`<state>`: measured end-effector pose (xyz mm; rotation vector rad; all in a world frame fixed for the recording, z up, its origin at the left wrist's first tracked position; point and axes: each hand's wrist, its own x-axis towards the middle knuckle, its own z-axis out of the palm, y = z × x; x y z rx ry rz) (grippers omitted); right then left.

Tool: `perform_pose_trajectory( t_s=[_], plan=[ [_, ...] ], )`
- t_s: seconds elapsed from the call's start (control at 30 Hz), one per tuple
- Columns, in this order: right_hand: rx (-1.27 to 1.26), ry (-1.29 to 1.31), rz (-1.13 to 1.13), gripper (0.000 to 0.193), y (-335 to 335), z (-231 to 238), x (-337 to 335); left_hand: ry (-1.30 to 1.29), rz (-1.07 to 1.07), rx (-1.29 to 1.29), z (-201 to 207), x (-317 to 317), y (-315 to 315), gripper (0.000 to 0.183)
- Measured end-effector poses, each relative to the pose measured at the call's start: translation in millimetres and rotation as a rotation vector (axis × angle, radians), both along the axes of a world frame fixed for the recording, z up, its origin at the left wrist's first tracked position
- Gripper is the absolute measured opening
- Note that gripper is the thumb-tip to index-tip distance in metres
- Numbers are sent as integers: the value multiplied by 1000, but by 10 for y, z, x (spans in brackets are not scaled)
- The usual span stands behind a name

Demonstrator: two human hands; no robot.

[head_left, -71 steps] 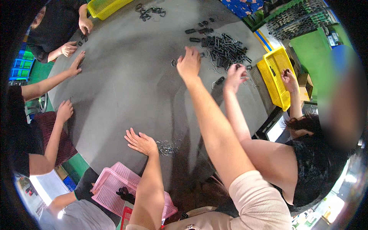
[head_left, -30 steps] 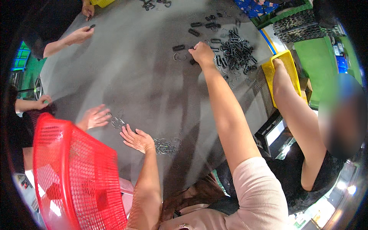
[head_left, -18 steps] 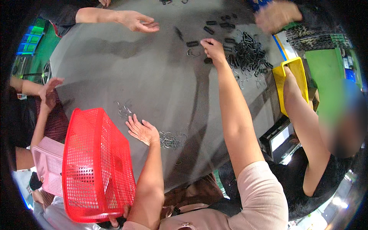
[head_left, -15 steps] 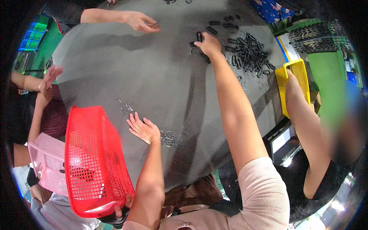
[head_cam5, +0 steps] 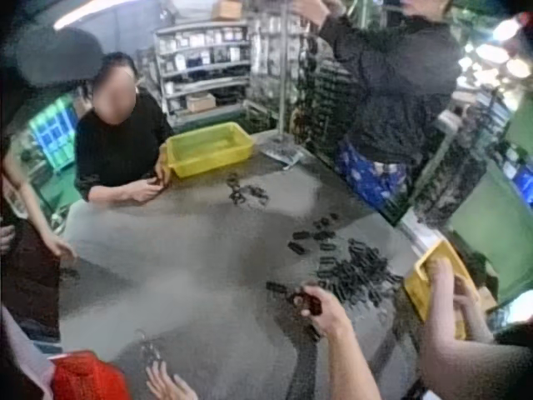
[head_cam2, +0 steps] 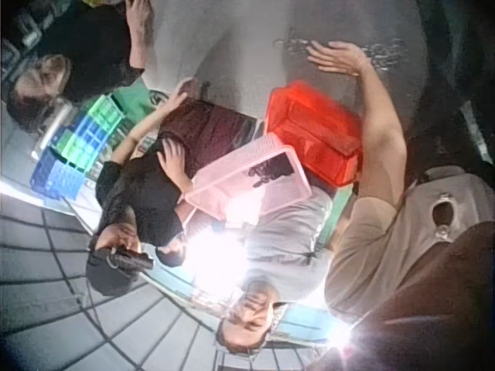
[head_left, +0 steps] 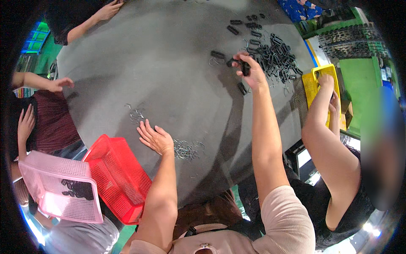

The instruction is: The person assembles small black plastic keychains by hand at a shared table with coworkers. They pick up plastic bodies and metal rings, connect them, and place the finished keychains into colored plastic baskets.

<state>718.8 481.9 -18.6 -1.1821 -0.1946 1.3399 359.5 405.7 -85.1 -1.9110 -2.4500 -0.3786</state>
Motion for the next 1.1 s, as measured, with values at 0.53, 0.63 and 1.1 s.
perform_pose_trajectory(
  t_s=[0.53,0.63,1.1],
  plan=[
    [-147,-580,343,29,225,-249,-241,-9,-18,-14,-68,14,-24,44],
    [249,169,29,20,-431,14,-248,-17,-16,-23,-35,41,-22,44],
    [-524,-1349,412,31,-850,-269,-156,8,-17,-45,-21,63,3,45]
  ],
)
